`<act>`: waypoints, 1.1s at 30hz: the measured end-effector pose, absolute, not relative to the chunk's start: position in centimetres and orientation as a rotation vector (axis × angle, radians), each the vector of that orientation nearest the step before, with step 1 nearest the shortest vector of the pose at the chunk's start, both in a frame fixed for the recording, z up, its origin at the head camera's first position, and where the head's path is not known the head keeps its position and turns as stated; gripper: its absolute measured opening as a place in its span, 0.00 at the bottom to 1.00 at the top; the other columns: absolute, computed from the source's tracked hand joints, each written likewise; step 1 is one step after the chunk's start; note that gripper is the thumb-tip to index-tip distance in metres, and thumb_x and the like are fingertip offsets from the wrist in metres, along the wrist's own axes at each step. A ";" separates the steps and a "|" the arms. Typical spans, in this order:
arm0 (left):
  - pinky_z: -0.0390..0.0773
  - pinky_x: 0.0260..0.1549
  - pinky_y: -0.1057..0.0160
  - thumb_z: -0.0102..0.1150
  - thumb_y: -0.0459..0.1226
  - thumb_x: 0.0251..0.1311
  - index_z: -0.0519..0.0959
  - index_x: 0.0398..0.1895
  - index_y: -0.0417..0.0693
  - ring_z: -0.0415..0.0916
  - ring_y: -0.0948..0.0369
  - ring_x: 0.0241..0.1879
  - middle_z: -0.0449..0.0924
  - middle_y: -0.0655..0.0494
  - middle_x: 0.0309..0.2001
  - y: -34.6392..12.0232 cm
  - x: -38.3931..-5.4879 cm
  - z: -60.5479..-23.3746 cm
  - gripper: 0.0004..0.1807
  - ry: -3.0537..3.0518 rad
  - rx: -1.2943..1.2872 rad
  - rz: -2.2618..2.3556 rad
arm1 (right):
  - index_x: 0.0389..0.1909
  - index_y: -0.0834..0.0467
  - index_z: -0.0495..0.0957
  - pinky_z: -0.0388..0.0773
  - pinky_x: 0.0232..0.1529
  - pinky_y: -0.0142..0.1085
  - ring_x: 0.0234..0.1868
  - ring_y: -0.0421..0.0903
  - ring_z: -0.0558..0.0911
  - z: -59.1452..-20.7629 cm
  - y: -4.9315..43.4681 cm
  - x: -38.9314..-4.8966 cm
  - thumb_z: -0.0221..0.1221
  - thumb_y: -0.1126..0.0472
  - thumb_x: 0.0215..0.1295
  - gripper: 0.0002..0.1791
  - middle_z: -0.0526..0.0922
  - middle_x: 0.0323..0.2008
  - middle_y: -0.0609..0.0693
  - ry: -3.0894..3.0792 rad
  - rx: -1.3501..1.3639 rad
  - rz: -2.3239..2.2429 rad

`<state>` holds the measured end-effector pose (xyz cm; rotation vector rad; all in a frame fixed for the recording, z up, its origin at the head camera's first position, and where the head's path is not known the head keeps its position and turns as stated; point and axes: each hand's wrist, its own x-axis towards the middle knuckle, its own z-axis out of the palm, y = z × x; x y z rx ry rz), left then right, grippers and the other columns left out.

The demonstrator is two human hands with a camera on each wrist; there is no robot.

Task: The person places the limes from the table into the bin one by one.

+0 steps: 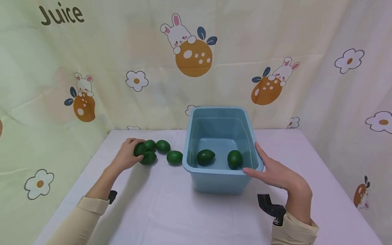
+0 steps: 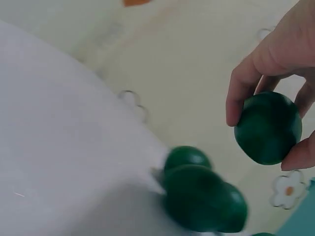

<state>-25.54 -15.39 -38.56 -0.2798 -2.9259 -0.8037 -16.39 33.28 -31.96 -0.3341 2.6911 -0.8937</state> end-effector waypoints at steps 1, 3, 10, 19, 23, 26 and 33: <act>0.69 0.54 0.40 0.64 0.34 0.54 0.69 0.62 0.48 0.60 0.39 0.62 0.60 0.37 0.64 -14.6 -25.4 -38.0 0.30 -2.920 -0.306 -0.806 | 0.73 0.47 0.22 0.70 0.47 0.65 0.62 0.72 0.62 -32.0 33.4 -16.4 0.51 0.41 0.66 0.52 0.46 0.71 0.71 2.691 -0.328 -0.895; 0.70 0.55 0.41 0.64 0.34 0.54 0.70 0.62 0.49 0.61 0.40 0.62 0.61 0.39 0.64 -12.8 -25.1 -37.0 0.30 -2.896 -0.362 -0.804 | 0.73 0.48 0.22 0.70 0.47 0.66 0.62 0.73 0.62 -32.0 33.5 -16.3 0.51 0.41 0.66 0.52 0.45 0.71 0.71 2.694 -0.317 -0.893; 0.76 0.52 0.47 0.65 0.36 0.54 0.70 0.62 0.54 0.63 0.46 0.62 0.61 0.45 0.65 -6.1 -22.8 -33.4 0.30 -2.774 -0.600 -0.832 | 0.74 0.48 0.23 0.69 0.49 0.66 0.65 0.72 0.59 -31.7 33.6 -16.3 0.53 0.41 0.65 0.53 0.43 0.72 0.70 2.702 -0.313 -0.919; 0.76 0.53 0.55 0.64 0.36 0.55 0.71 0.62 0.57 0.62 0.52 0.63 0.61 0.49 0.65 0.8 -20.2 -30.8 0.28 -2.585 -0.939 -0.876 | 0.74 0.47 0.25 0.69 0.50 0.67 0.66 0.72 0.57 -31.7 33.3 -16.2 0.55 0.41 0.63 0.54 0.43 0.73 0.67 2.700 -0.312 -0.951; 0.75 0.53 0.56 0.62 0.37 0.57 0.70 0.62 0.58 0.63 0.52 0.62 0.60 0.49 0.66 3.0 -19.7 -30.8 0.28 -2.592 -1.037 -0.880 | 0.75 0.49 0.26 0.69 0.50 0.67 0.65 0.72 0.59 -31.8 33.2 -16.1 0.55 0.40 0.62 0.55 0.45 0.72 0.68 2.707 -0.290 -0.946; 0.76 0.52 0.58 0.61 0.38 0.58 0.69 0.63 0.60 0.63 0.54 0.62 0.60 0.50 0.66 4.5 -19.7 -31.1 0.28 -2.607 -1.070 -0.866 | 0.75 0.48 0.27 0.69 0.50 0.67 0.65 0.71 0.60 -31.9 33.2 -16.1 0.56 0.40 0.62 0.55 0.47 0.72 0.68 2.709 -0.290 -0.957; 0.76 0.53 0.59 0.60 0.38 0.59 0.68 0.64 0.62 0.62 0.54 0.64 0.60 0.52 0.67 6.8 -19.9 -31.3 0.28 -2.626 -1.085 -0.801 | 0.75 0.48 0.27 0.69 0.52 0.66 0.66 0.71 0.59 -31.8 33.4 -15.7 0.56 0.41 0.62 0.54 0.46 0.73 0.67 2.707 -0.300 -1.001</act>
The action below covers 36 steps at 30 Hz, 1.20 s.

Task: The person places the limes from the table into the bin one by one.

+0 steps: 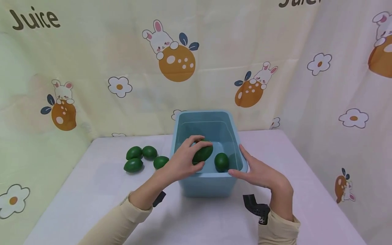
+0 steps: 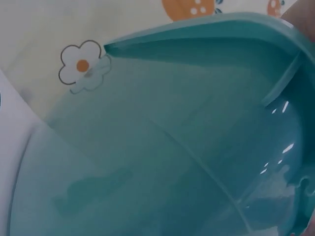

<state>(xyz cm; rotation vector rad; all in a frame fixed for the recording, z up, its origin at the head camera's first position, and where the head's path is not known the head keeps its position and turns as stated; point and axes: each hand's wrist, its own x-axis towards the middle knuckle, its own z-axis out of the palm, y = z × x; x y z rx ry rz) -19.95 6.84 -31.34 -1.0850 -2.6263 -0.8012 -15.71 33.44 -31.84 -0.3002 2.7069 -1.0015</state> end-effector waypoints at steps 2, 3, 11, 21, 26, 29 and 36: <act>0.76 0.54 0.58 0.60 0.38 0.59 0.68 0.64 0.61 0.61 0.54 0.65 0.60 0.53 0.68 6.9 -20.1 -31.5 0.28 -2.619 -1.088 -0.778 | 0.75 0.48 0.27 0.69 0.51 0.66 0.66 0.71 0.59 -31.9 33.3 -15.8 0.56 0.41 0.62 0.54 0.45 0.73 0.67 2.707 -0.293 -0.993; 0.76 0.54 0.58 0.59 0.38 0.60 0.69 0.64 0.61 0.61 0.54 0.65 0.60 0.53 0.68 6.8 -20.1 -31.6 0.27 -2.606 -1.088 -0.770 | 0.75 0.48 0.27 0.69 0.51 0.66 0.66 0.71 0.59 -31.9 33.3 -15.8 0.56 0.41 0.62 0.54 0.46 0.73 0.67 2.707 -0.289 -0.990; 0.77 0.46 0.62 0.56 0.30 0.58 0.79 0.50 0.53 0.66 0.57 0.62 0.70 0.55 0.61 4.2 -20.2 -32.3 0.17 -2.324 -0.941 -0.925 | 0.75 0.47 0.27 0.69 0.50 0.67 0.66 0.71 0.57 -32.0 33.2 -16.0 0.56 0.42 0.63 0.54 0.45 0.73 0.67 2.709 -0.299 -0.981; 0.77 0.52 0.53 0.60 0.32 0.55 0.79 0.47 0.49 0.68 0.53 0.58 0.71 0.51 0.59 -3.5 -22.0 -35.5 0.15 -2.329 -0.514 -0.916 | 0.74 0.44 0.25 0.69 0.49 0.67 0.65 0.71 0.58 -32.1 33.3 -16.3 0.55 0.43 0.64 0.53 0.44 0.73 0.67 2.716 -0.321 -0.954; 0.70 0.52 0.42 0.61 0.37 0.55 0.76 0.52 0.50 0.63 0.46 0.61 0.65 0.47 0.62 -7.8 -23.5 -39.0 0.19 -2.596 -0.293 -0.815 | 0.74 0.45 0.25 0.66 0.50 0.69 0.67 0.72 0.54 -32.2 33.5 -16.1 0.54 0.42 0.65 0.52 0.41 0.74 0.66 2.723 -0.327 -0.942; 0.68 0.51 0.37 0.61 0.40 0.55 0.73 0.57 0.50 0.58 0.43 0.64 0.61 0.44 0.65 -9.8 -24.1 -41.0 0.24 -2.761 -0.174 -0.754 | 0.74 0.44 0.24 0.66 0.50 0.69 0.67 0.73 0.53 -32.3 33.6 -16.2 0.54 0.44 0.65 0.52 0.40 0.74 0.66 2.711 -0.333 -0.959; 0.71 0.50 0.36 0.64 0.40 0.54 0.64 0.66 0.48 0.54 0.39 0.66 0.54 0.36 0.67 -12.3 -25.2 -43.9 0.35 -2.925 -0.038 -0.768 | 0.73 0.43 0.23 0.65 0.49 0.70 0.67 0.74 0.52 -32.4 33.5 -16.5 0.53 0.44 0.66 0.52 0.39 0.74 0.67 2.689 -0.333 -0.972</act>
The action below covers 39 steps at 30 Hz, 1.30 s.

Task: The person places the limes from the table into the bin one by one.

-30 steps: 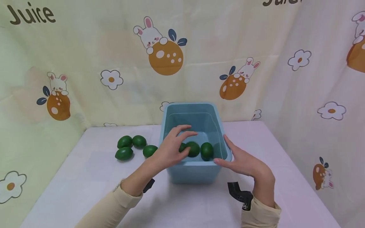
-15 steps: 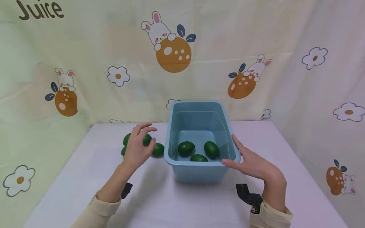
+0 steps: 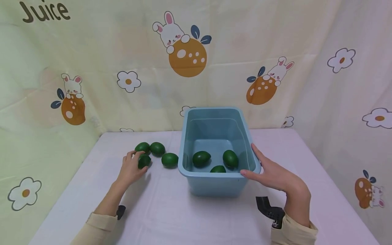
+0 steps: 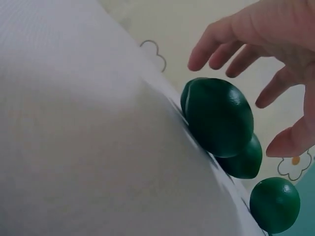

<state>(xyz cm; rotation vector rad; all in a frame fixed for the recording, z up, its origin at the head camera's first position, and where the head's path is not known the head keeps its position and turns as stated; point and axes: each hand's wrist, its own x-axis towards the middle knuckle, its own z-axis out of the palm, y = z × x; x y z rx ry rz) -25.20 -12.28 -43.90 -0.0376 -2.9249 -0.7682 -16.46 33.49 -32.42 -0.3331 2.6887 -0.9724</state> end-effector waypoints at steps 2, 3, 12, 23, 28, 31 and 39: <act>0.72 0.51 0.37 0.64 0.39 0.54 0.63 0.67 0.48 0.53 0.39 0.66 0.53 0.36 0.67 -12.5 -25.5 -44.1 0.36 -2.948 -0.036 -0.781 | 0.73 0.42 0.23 0.64 0.50 0.70 0.67 0.74 0.52 -32.5 33.6 -16.4 0.53 0.44 0.66 0.52 0.38 0.74 0.66 2.687 -0.333 -0.976; 0.72 0.51 0.37 0.64 0.39 0.54 0.62 0.67 0.48 0.53 0.39 0.65 0.53 0.36 0.67 -12.5 -25.7 -44.2 0.36 -2.955 -0.040 -0.786 | 0.73 0.42 0.23 0.64 0.50 0.71 0.67 0.74 0.51 -32.5 33.6 -16.3 0.53 0.44 0.66 0.52 0.38 0.74 0.66 2.686 -0.333 -0.978; 0.72 0.52 0.38 0.67 0.36 0.51 0.68 0.63 0.47 0.60 0.36 0.61 0.59 0.33 0.64 -12.4 -26.3 -44.6 0.34 -3.005 -0.064 -0.780 | 0.74 0.45 0.24 0.67 0.49 0.69 0.66 0.73 0.54 -32.8 33.8 -16.1 0.53 0.44 0.66 0.52 0.40 0.73 0.67 2.687 -0.333 -0.997; 0.73 0.50 0.39 0.68 0.36 0.51 0.68 0.58 0.48 0.64 0.37 0.57 0.62 0.34 0.60 -11.6 -26.7 -45.2 0.30 -3.007 -0.108 -0.773 | 0.74 0.44 0.24 0.66 0.50 0.69 0.67 0.73 0.55 -32.8 34.2 -16.0 0.53 0.44 0.66 0.51 0.41 0.73 0.67 2.697 -0.342 -0.977; 0.74 0.50 0.40 0.67 0.36 0.52 0.69 0.55 0.49 0.64 0.38 0.57 0.63 0.35 0.60 -11.3 -26.6 -45.3 0.26 -3.017 -0.114 -0.769 | 0.74 0.44 0.24 0.70 0.48 0.67 0.65 0.72 0.58 -32.8 34.0 -15.9 0.54 0.44 0.65 0.52 0.43 0.73 0.68 2.701 -0.335 -0.992; 0.75 0.49 0.41 0.67 0.36 0.53 0.70 0.55 0.50 0.65 0.39 0.57 0.64 0.37 0.60 -11.2 -26.5 -45.2 0.26 -3.021 -0.108 -0.757 | 0.74 0.45 0.24 0.70 0.48 0.67 0.65 0.72 0.58 -32.7 34.0 -16.0 0.54 0.43 0.65 0.53 0.43 0.73 0.68 2.704 -0.332 -0.988; 0.76 0.46 0.42 0.68 0.36 0.51 0.72 0.54 0.49 0.69 0.41 0.54 0.68 0.37 0.58 -11.4 -26.0 -45.0 0.25 -3.016 -0.114 -0.700 | 0.74 0.45 0.25 0.64 0.52 0.69 0.69 0.71 0.52 -32.2 33.8 -16.2 0.54 0.43 0.64 0.53 0.39 0.74 0.64 2.690 -0.351 -0.987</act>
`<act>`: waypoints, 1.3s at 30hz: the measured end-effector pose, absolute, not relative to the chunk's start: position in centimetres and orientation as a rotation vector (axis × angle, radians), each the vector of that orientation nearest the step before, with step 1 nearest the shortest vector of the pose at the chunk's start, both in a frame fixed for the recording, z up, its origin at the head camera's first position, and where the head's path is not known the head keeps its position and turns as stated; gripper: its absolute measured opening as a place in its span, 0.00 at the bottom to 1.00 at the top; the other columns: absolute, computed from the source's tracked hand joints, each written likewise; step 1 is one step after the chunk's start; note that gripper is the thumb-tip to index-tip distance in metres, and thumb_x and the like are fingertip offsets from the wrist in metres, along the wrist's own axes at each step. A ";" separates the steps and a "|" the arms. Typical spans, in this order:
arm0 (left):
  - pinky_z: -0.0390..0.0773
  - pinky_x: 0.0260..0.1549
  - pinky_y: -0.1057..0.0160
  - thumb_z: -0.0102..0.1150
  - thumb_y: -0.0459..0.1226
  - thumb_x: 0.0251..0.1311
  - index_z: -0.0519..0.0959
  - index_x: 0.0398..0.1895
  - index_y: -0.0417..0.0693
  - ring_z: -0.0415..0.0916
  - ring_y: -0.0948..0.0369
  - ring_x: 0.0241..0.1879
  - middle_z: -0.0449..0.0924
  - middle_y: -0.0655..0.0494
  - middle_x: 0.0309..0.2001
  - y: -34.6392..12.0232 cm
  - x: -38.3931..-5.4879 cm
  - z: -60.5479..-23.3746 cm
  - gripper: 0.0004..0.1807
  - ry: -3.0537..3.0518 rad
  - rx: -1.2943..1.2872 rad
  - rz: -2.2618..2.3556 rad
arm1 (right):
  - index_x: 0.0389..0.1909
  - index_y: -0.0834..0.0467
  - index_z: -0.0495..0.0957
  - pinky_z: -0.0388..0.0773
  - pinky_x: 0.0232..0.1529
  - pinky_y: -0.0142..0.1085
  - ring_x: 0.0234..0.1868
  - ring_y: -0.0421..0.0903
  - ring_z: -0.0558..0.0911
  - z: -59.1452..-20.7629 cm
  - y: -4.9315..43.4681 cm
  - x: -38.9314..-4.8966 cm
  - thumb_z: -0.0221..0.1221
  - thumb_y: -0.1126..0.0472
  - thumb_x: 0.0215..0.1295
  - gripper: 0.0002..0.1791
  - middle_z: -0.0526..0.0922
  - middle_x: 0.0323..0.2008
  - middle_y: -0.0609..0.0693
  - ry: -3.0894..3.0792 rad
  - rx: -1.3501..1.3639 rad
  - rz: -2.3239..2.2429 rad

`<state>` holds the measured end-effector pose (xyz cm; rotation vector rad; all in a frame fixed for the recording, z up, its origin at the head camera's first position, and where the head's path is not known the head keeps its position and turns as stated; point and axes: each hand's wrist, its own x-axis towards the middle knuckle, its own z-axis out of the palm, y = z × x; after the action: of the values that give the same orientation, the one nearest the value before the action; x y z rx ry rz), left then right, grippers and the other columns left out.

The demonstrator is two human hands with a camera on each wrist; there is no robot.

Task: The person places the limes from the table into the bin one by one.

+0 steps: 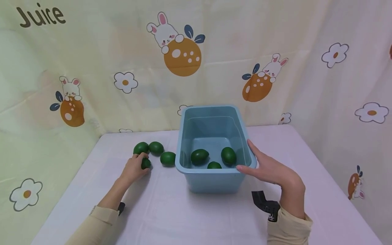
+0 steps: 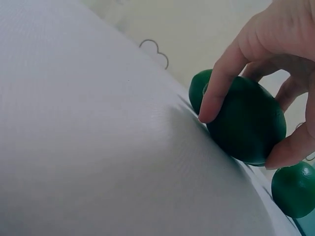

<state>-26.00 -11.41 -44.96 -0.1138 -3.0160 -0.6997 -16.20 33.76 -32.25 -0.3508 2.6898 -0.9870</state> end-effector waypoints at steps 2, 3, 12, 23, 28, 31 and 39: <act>0.76 0.46 0.42 0.68 0.36 0.51 0.72 0.53 0.48 0.70 0.41 0.53 0.68 0.37 0.57 -11.4 -25.9 -44.9 0.25 -3.014 -0.117 -0.703 | 0.74 0.45 0.25 0.65 0.52 0.69 0.69 0.71 0.52 -32.2 33.8 -16.3 0.55 0.42 0.64 0.53 0.40 0.74 0.65 2.693 -0.348 -0.978; 0.76 0.45 0.42 0.68 0.36 0.51 0.72 0.53 0.48 0.70 0.40 0.53 0.68 0.36 0.57 -11.3 -25.9 -44.9 0.25 -3.011 -0.119 -0.705 | 0.74 0.45 0.25 0.65 0.52 0.69 0.69 0.71 0.52 -32.1 33.8 -16.3 0.55 0.42 0.64 0.53 0.39 0.74 0.65 2.692 -0.349 -0.979; 0.74 0.50 0.40 0.66 0.37 0.53 0.72 0.54 0.47 0.70 0.39 0.54 0.66 0.35 0.58 -10.8 -25.6 -43.9 0.24 -2.981 -0.129 -0.755 | 0.74 0.46 0.26 0.62 0.54 0.70 0.70 0.71 0.49 -31.6 33.7 -16.3 0.55 0.41 0.63 0.54 0.38 0.75 0.63 2.697 -0.351 -0.965; 0.73 0.50 0.41 0.64 0.40 0.56 0.68 0.60 0.47 0.69 0.39 0.56 0.64 0.35 0.61 -9.0 -25.7 -38.7 0.28 -2.910 -0.215 -0.831 | 0.74 0.45 0.26 0.63 0.54 0.70 0.70 0.71 0.50 -31.7 33.8 -16.2 0.56 0.40 0.62 0.55 0.38 0.75 0.63 2.689 -0.328 -0.978; 0.75 0.49 0.43 0.63 0.40 0.57 0.68 0.60 0.50 0.69 0.43 0.56 0.64 0.40 0.61 -6.5 -24.8 -36.0 0.27 -2.856 -0.304 -0.847 | 0.74 0.46 0.26 0.62 0.54 0.70 0.70 0.71 0.50 -31.7 33.8 -16.1 0.56 0.39 0.62 0.55 0.38 0.75 0.63 2.689 -0.327 -0.977; 0.77 0.49 0.45 0.63 0.40 0.57 0.69 0.60 0.52 0.69 0.45 0.56 0.64 0.43 0.61 -4.7 -24.1 -34.5 0.26 -2.804 -0.366 -0.865 | 0.75 0.46 0.27 0.63 0.54 0.69 0.70 0.71 0.51 -31.8 33.8 -16.1 0.56 0.39 0.62 0.55 0.39 0.75 0.64 2.692 -0.327 -0.983; 0.78 0.51 0.54 0.64 0.38 0.56 0.71 0.58 0.53 0.70 0.49 0.57 0.61 0.47 0.62 -0.4 -22.3 -31.7 0.25 -2.668 -0.571 -0.884 | 0.75 0.48 0.28 0.62 0.56 0.69 0.71 0.70 0.50 -31.8 33.9 -15.9 0.56 0.39 0.62 0.55 0.39 0.75 0.63 2.702 -0.334 -0.990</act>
<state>-22.32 -0.37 -31.72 -0.5713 -2.6678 -0.8835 -15.95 33.92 -31.80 -0.3339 2.7022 -0.9904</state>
